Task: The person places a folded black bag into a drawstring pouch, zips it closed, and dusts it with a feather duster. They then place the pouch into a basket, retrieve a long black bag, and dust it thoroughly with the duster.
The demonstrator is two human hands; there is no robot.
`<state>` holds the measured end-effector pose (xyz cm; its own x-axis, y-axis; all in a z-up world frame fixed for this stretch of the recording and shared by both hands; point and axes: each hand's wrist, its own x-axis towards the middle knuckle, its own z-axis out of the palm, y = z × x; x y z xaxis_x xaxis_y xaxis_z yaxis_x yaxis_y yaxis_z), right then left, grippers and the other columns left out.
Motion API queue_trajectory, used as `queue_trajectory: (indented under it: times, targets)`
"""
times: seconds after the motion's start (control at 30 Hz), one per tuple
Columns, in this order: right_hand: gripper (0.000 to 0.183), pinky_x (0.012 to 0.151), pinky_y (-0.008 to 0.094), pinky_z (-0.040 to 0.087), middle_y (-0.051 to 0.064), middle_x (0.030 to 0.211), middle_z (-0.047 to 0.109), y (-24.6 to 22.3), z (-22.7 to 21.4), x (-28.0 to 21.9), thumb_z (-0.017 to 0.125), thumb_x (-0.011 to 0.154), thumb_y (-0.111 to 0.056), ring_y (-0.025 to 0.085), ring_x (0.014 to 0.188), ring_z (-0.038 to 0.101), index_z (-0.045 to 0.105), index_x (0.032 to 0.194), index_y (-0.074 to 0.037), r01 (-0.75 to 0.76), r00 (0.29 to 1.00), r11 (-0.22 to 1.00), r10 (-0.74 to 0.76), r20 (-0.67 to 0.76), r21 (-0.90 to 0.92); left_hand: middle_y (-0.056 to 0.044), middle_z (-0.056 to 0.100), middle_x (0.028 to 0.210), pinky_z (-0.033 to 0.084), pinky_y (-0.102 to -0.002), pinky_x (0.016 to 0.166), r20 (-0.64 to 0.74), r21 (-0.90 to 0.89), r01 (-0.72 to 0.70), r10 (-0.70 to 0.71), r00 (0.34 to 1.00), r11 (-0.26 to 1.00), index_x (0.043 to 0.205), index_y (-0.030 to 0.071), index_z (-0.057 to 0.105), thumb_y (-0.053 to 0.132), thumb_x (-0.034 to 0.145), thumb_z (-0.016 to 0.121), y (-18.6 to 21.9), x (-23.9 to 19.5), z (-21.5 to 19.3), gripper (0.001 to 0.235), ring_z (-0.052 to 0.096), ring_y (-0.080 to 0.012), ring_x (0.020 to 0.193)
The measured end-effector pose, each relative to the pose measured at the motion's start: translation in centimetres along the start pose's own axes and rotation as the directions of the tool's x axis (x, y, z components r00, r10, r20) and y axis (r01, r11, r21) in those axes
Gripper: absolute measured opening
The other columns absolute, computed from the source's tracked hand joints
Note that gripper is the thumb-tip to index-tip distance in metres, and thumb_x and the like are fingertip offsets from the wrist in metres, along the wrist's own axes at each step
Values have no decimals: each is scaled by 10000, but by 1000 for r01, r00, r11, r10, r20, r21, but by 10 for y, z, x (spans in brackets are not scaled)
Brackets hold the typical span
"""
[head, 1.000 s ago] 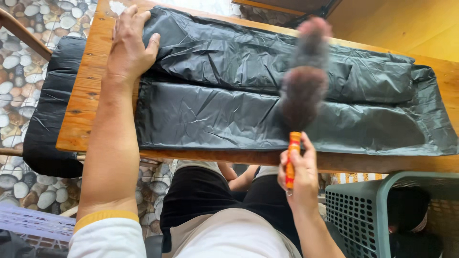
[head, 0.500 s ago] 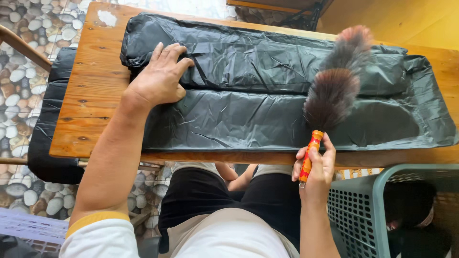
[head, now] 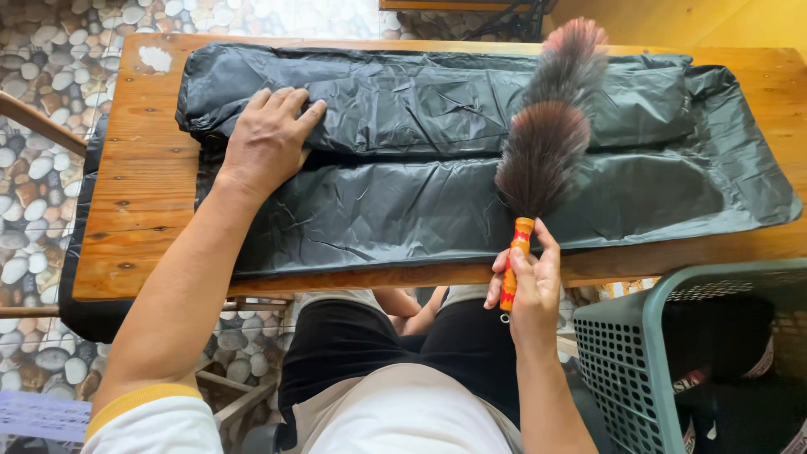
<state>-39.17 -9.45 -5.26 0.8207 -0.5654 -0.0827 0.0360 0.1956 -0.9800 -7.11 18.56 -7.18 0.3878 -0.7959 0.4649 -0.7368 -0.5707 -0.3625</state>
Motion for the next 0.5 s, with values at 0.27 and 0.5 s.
queue_trajectory:
  times: [0.27, 0.5]
  targets:
    - [643, 403, 289, 511, 146, 823, 570, -3, -3, -12, 477, 1049, -182, 187, 454, 562, 169, 1593, -32, 115, 983, 993, -113, 145, -5, 6, 748, 995, 562, -407, 719, 120, -175, 207, -188, 975, 963, 1201, 256, 725, 285, 919, 681, -20, 32, 3, 287, 732, -258, 918]
    - [572, 370, 206, 448, 165, 777, 588, -30, -9, -58, 597, 966, -5, 111, 375, 486, 352, 1482, -25, 97, 771, 992, -123, 625, 75, -199, 756, 1087, 546, -552, 838, 538, -230, 378, -206, 817, 897, 1255, 272, 727, 282, 959, 551, -53, 102, -40, 344, 681, -456, 1026]
